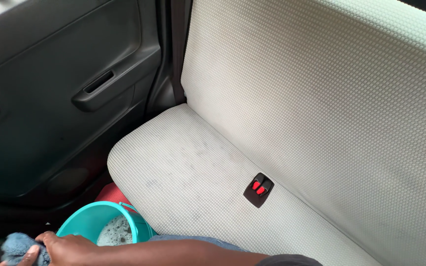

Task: Cleaning a car's rear seat using a cloth, water, and soap in a bucket.

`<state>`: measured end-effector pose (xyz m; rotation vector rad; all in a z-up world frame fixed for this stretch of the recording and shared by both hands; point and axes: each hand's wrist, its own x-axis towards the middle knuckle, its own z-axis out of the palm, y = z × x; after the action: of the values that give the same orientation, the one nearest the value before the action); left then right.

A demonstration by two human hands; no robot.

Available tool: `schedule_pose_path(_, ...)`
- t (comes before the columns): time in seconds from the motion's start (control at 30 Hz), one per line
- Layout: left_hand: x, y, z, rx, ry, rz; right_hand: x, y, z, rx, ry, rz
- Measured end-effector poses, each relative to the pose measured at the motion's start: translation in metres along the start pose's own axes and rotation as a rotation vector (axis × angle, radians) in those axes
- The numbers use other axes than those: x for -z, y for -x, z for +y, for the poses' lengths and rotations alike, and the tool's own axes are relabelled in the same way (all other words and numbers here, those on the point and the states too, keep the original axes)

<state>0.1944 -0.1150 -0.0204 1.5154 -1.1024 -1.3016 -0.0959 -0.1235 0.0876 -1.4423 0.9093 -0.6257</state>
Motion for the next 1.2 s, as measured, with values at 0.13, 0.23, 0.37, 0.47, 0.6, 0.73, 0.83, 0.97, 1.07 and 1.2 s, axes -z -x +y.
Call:
schedule_pose_path(0.13,-0.009,-0.019,0.005,0.008,-0.145,0.052,-0.012,-0.018,0.037,0.108,-0.021,-0.006)
schedule_pose_path(0.23,0.009,0.012,0.042,0.033,-0.282,0.142,-0.012,-0.006,0.020,0.204,-0.062,0.017)
schedule_pose_path(0.37,-0.002,0.025,0.082,-0.013,-0.450,0.095,0.017,0.024,-0.003,0.041,-0.303,0.153)
schedule_pose_path(0.47,-0.014,0.039,0.093,-0.117,-0.557,0.051,0.016,0.009,0.026,0.119,-0.414,0.260)
schedule_pose_path(0.6,-0.024,0.034,0.093,0.067,-0.312,0.307,0.034,0.009,0.035,0.183,-0.717,0.308)
schedule_pose_path(0.73,-0.016,0.019,0.088,-0.056,-0.488,0.413,0.034,0.012,0.031,0.210,-0.801,0.237)
schedule_pose_path(0.83,-0.039,0.011,0.123,-0.003,-0.288,0.342,0.048,0.027,-0.003,0.160,-0.794,0.191)
schedule_pose_path(0.97,-0.104,0.033,0.171,0.100,-0.036,0.241,0.067,0.060,-0.036,0.096,-0.101,0.546)
schedule_pose_path(1.07,-0.172,0.049,0.219,0.170,0.158,0.162,0.071,0.052,-0.014,0.173,0.071,0.710)
schedule_pose_path(1.2,-0.229,0.065,0.247,0.148,0.361,-0.084,0.088,0.044,0.020,0.056,-0.687,0.437)
